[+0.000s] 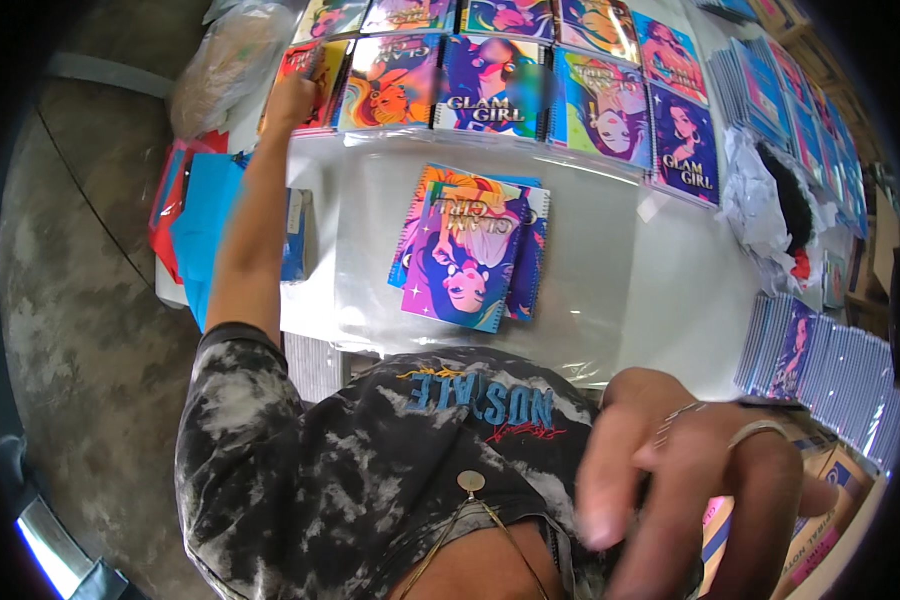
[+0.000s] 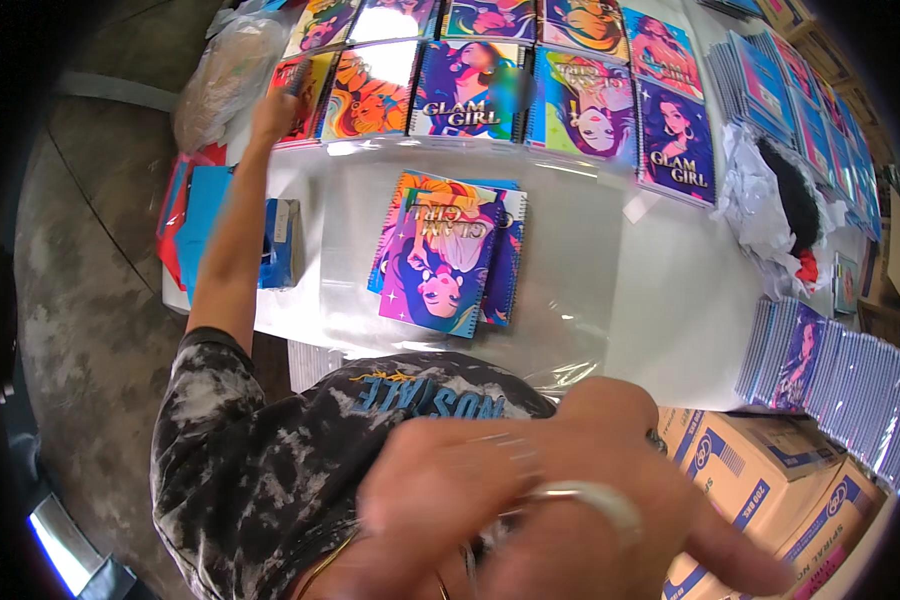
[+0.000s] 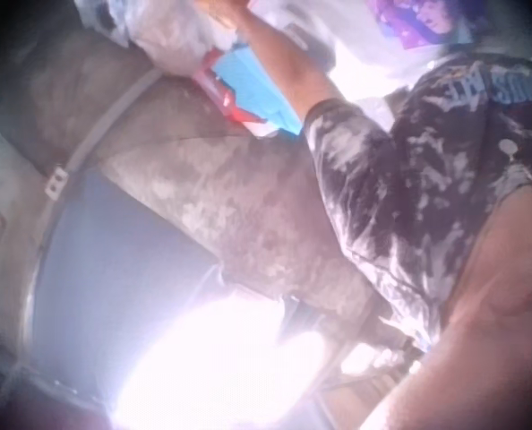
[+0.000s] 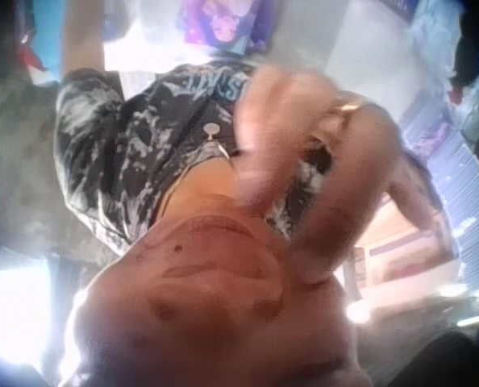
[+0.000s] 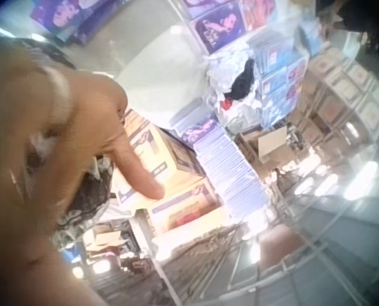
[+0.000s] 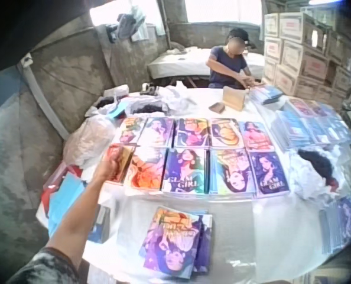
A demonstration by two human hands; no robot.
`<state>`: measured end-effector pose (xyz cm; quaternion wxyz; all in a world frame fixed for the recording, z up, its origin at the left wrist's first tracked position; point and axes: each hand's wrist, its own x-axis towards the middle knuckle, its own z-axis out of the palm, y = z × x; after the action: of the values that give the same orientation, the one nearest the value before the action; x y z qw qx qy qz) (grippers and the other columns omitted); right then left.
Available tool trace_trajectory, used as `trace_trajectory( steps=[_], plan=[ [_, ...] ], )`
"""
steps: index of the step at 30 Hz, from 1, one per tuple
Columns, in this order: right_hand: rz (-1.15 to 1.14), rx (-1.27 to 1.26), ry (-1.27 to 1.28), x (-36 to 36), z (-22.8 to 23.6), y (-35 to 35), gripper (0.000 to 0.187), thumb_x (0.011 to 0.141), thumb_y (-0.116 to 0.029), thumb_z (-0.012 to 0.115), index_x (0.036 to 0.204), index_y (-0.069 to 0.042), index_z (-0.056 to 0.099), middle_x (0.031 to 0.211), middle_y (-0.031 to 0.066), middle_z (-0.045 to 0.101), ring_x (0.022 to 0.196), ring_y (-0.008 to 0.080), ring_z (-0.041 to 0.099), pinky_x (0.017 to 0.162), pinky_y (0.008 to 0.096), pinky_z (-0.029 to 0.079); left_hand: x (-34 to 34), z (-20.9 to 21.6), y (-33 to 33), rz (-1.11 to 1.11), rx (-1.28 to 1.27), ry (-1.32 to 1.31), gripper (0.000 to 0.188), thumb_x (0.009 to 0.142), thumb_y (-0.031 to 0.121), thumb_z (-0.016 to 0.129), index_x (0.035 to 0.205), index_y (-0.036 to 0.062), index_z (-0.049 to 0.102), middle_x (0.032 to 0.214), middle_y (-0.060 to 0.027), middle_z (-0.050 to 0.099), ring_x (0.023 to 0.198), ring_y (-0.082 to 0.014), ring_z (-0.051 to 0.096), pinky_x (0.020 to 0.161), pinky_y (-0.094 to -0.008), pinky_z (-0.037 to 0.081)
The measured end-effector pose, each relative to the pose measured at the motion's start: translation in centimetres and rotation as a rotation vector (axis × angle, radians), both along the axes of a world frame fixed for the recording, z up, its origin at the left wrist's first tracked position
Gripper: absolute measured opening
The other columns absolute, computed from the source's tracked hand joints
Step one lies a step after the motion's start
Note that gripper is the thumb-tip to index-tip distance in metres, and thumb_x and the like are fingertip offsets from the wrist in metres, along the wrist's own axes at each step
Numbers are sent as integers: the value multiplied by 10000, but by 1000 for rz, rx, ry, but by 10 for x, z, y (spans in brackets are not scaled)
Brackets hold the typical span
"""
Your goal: The person places spiral-bound notebooks into clear plastic sleeves, seals them with tape, and stacks the packaged items on the table. The person repeats this process for multiple notebooks, handling them one at a time.
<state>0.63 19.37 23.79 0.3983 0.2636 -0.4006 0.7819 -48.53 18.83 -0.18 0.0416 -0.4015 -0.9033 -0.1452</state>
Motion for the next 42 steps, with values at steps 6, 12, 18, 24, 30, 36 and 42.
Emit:
trace_trajectory(
  steps=[6,12,18,24,30,36,42],
  plan=[
    [-452,-74,-380,19,-68,27,202,869,-168,495,902,14,577,834,95,579,786,205,541,724,310,420,135,39,-39,-308,895,-575,250,834,103,585,1025,-33,497,867,-55,582,749,-126,534,673,-269,449],
    [-447,-355,-953,5,-151,65,212,868,-155,525,988,1,604,867,66,613,833,135,556,771,271,403,247,-15,-111,-843,-175,14,526,750,56,499,1232,264,532,1244,-29,486,1231,-233,401,1004,-474,300],
    [-748,61,-1200,-62,-198,174,289,848,-160,557,1067,24,604,919,66,628,839,121,578,762,254,434,159,44,-9,-706,122,33,481,757,95,593,1228,127,501,1199,-98,526,1108,-282,490,931,-434,377],
    [-1247,582,-1350,-200,-250,328,396,797,-202,601,1105,46,578,968,201,639,885,260,619,800,316,464,-29,-1,151,-372,244,-136,438,827,181,552,1233,33,478,1138,-216,561,1028,-355,550,865,-397,438],
    [-1064,1096,-1843,-242,-298,331,911,810,-662,399,1441,-92,72,1456,284,-58,1338,466,-72,1065,530,-28,-65,-37,198,-97,23,-13,549,834,332,562,1229,-26,432,1100,-258,565,1016,-368,554,862,-422,437],
    [-1020,893,-1970,-240,-263,335,1008,666,-594,653,1407,-86,198,1445,290,86,1334,423,125,1060,500,136,-63,-9,210,-144,-175,-124,677,808,356,579,1307,-25,327,1057,-285,571,979,-379,573,841,-431,447],
    [-1111,471,-2135,-260,-241,359,1105,511,-325,868,1345,-19,210,1307,255,346,1234,365,353,1006,417,321,-63,-22,212,-106,-166,5,557,777,232,545,1242,-2,346,1017,-258,585,920,-389,593,786,-476,471]
  ],
)
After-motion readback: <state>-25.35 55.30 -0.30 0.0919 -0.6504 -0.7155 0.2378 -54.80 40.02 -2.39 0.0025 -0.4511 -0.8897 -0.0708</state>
